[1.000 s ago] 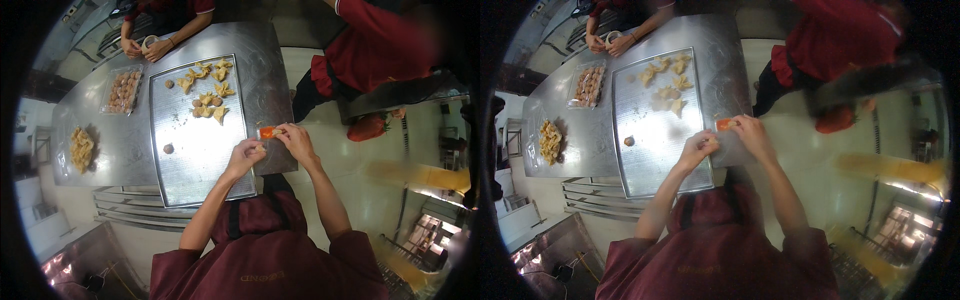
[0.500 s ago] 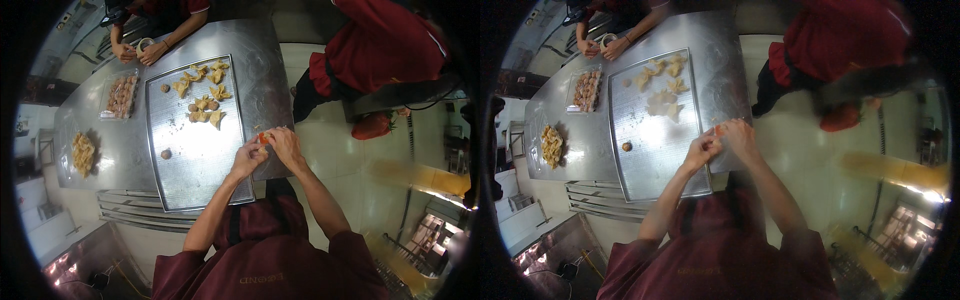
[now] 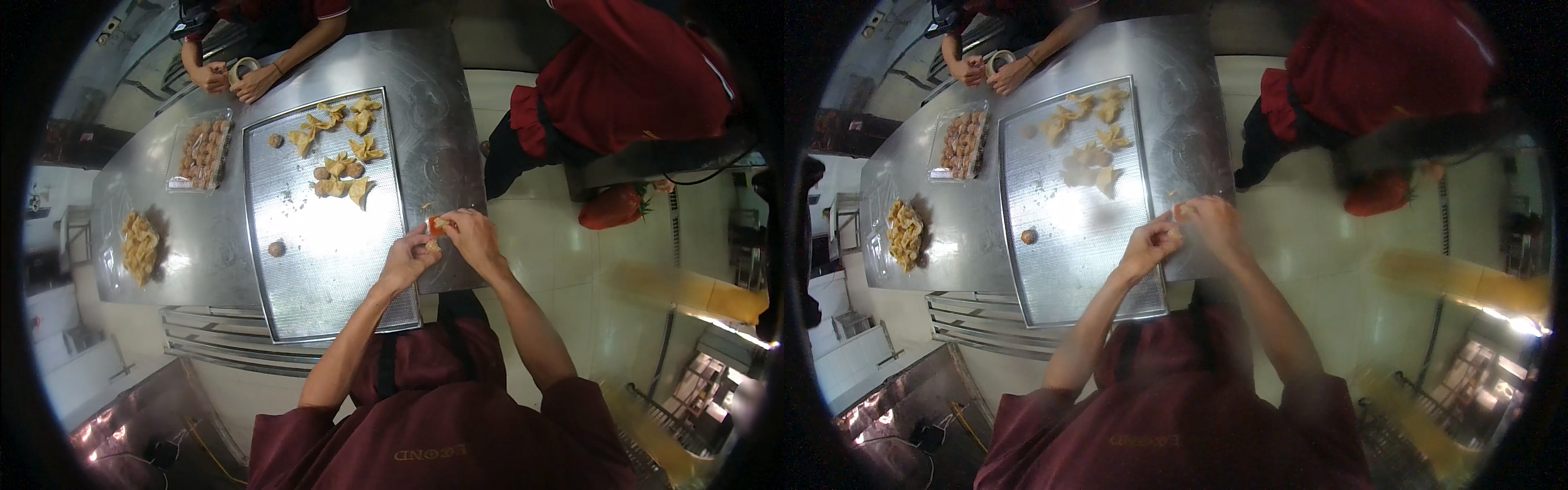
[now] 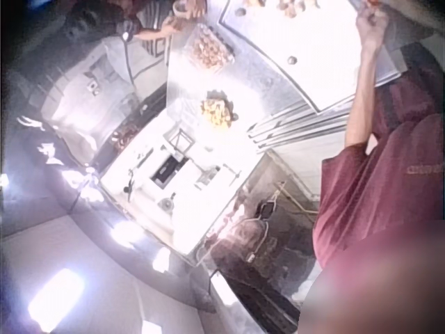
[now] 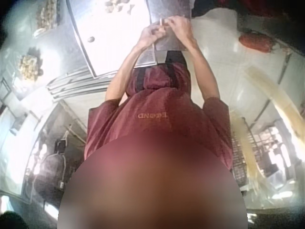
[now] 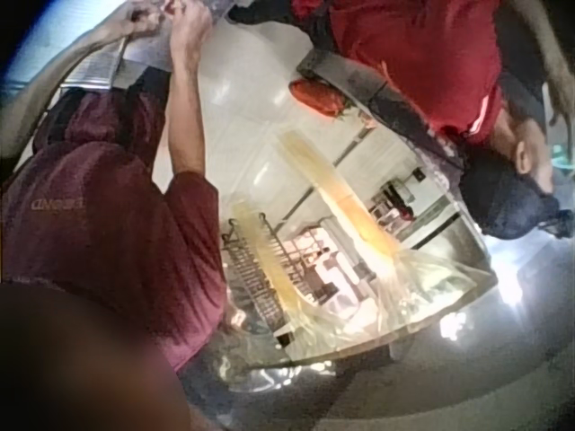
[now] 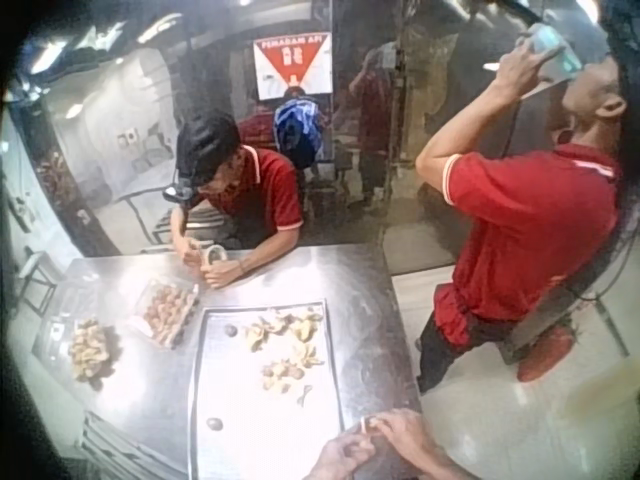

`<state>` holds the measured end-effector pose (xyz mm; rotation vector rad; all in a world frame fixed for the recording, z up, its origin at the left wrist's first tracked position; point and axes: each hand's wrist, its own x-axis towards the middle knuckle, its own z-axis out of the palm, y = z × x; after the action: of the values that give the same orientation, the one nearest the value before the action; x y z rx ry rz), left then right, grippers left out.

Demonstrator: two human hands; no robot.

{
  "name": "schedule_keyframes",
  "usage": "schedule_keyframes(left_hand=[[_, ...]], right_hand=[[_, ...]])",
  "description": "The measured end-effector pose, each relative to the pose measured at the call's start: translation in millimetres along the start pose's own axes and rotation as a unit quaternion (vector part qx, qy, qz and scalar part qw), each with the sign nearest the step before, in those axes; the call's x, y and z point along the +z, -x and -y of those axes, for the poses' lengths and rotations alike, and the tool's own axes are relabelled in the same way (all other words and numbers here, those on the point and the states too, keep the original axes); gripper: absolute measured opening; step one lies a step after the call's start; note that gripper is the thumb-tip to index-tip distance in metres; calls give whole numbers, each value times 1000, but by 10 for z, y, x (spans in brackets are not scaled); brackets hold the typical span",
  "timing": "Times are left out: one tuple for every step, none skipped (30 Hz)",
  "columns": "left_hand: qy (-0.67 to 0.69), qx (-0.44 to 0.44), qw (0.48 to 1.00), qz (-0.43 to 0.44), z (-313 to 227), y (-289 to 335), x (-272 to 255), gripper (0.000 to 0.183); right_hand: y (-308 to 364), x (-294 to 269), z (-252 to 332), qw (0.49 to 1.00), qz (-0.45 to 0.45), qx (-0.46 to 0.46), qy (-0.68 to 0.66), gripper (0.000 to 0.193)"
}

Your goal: The person assembles wontons by placing a meatball into a wrapper, adding a small amount of red paste, and folding the wrapper into a triangular shape. Completed wontons are placed on a metal tray.

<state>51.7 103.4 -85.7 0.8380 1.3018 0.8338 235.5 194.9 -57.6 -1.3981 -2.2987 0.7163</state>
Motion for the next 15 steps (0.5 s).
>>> schedule_keyframes(left_hand=[[-12, -11, 1000, 3, -10, -11, 0, 45], [-8, -5, 1000, 11, -20, -20, -1, 45], [-8, -12, 1000, 17, -26, -11, 4, 45], [-13, -23, 999, 20, -32, -6, 6, 45], [-4, -15, 1000, 16, -39, -3, 8, 45], [1, -12, 1000, 8, -42, 6, 9, 45], [-6, -16, 1000, 5, -45, 16, 3, 44], [1, -5, 1000, 3, -46, 27, 0, 45], [-3, -1, 1000, 7, -50, 29, -13, 45], [-7, -2, 1000, 7, -52, 39, -28, 46], [-15, -1, 1000, 11, -55, 53, -36, 43], [-22, -4, 1000, 12, -59, 69, -48, 41], [-32, -5, 999, 12, -71, 74, -53, 39], [-31, 4, 999, 9, -82, 93, -59, 39], [-32, 15, 999, 6, -101, 125, -71, 39]], right_hand=[[-5, 28, 0, 1000, 6, 8, 18, 21], [-12, 53, 4, 999, 12, 15, 35, 20], [-15, 63, 7, 998, 44, 49, 5, 23], [-18, 68, 19, 993, 76, 83, -23, 27], [-27, 59, 33, 988, 93, 113, -51, 31], [-30, 37, 49, 983, 98, 125, -95, 32], [-27, 11, 74, 977, 89, 134, -137, 33], [-21, -26, 96, 970, 81, 143, -180, 33], [-22, -62, 112, 967, 80, 154, -186, 35], [-11, -97, 125, 964, 79, 166, -193, 36], [-1, -129, 128, 960, 78, 175, -203, 38], [14, -150, 125, 956, 86, 187, -210, 30], [28, -174, 106, 951, 92, 197, -219, 26], [43, -190, 85, 949, 87, 186, -241, 25], [56, -212, 64, 939, 93, 201, -265, 26]])
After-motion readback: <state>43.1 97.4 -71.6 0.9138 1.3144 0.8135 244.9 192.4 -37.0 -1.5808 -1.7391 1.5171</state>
